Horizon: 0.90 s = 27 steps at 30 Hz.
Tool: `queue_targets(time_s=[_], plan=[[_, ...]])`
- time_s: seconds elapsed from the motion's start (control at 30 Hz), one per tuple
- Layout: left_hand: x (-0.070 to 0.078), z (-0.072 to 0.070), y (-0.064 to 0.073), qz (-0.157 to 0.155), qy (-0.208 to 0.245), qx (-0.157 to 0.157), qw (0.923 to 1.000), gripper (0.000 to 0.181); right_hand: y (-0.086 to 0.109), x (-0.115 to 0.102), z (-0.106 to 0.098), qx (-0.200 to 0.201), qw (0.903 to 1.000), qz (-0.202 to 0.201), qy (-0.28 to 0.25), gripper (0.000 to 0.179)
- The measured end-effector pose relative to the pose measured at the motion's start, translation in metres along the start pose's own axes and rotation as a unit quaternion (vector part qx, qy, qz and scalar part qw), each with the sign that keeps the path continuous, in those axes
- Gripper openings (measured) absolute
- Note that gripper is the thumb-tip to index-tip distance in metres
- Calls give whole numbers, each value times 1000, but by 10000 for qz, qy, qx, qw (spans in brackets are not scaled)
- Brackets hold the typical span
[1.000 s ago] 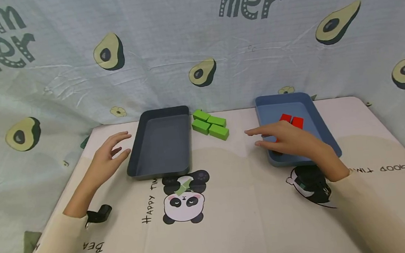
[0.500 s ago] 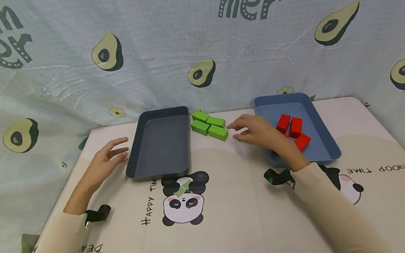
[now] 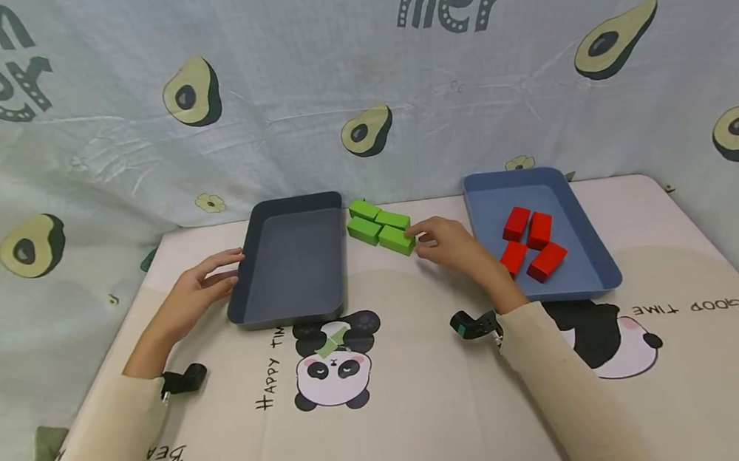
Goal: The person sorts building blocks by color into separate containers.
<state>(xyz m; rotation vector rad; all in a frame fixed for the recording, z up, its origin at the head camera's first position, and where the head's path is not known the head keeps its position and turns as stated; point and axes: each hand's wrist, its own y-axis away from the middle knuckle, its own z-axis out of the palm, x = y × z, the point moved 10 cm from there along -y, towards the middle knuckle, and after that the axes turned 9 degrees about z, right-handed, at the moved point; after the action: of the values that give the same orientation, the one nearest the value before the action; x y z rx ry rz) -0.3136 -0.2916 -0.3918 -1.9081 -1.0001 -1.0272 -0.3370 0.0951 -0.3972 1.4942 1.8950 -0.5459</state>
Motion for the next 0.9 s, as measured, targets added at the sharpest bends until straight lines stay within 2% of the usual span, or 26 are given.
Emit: queue_targets(time_s=[0.23, 0.43, 0.53, 0.63, 0.9], plan=[[-16, 1, -4, -474, 279, -21, 9985, 51, -3, -3, 8, -102, 9997, -111, -170, 42], [-26, -3, -3, -789, 591, -127, 9950, 57, -8, -1, 17, -300, 9974, 93, -645, 55], [-31, -5, -4, -981, 699, -68, 9927, 60, -13, 1, 20, -413, 9960, 86, -781, 61], [-36, -7, -4, -1070, 760, -34, 9913, 62, -18, 4, 22, -547, 9956, 114, -752, 67], [-42, -6, -6, -1099, 1442, -97, 9834, 60, -26, 6, 23, -789, 9959, -42, -435, 73]])
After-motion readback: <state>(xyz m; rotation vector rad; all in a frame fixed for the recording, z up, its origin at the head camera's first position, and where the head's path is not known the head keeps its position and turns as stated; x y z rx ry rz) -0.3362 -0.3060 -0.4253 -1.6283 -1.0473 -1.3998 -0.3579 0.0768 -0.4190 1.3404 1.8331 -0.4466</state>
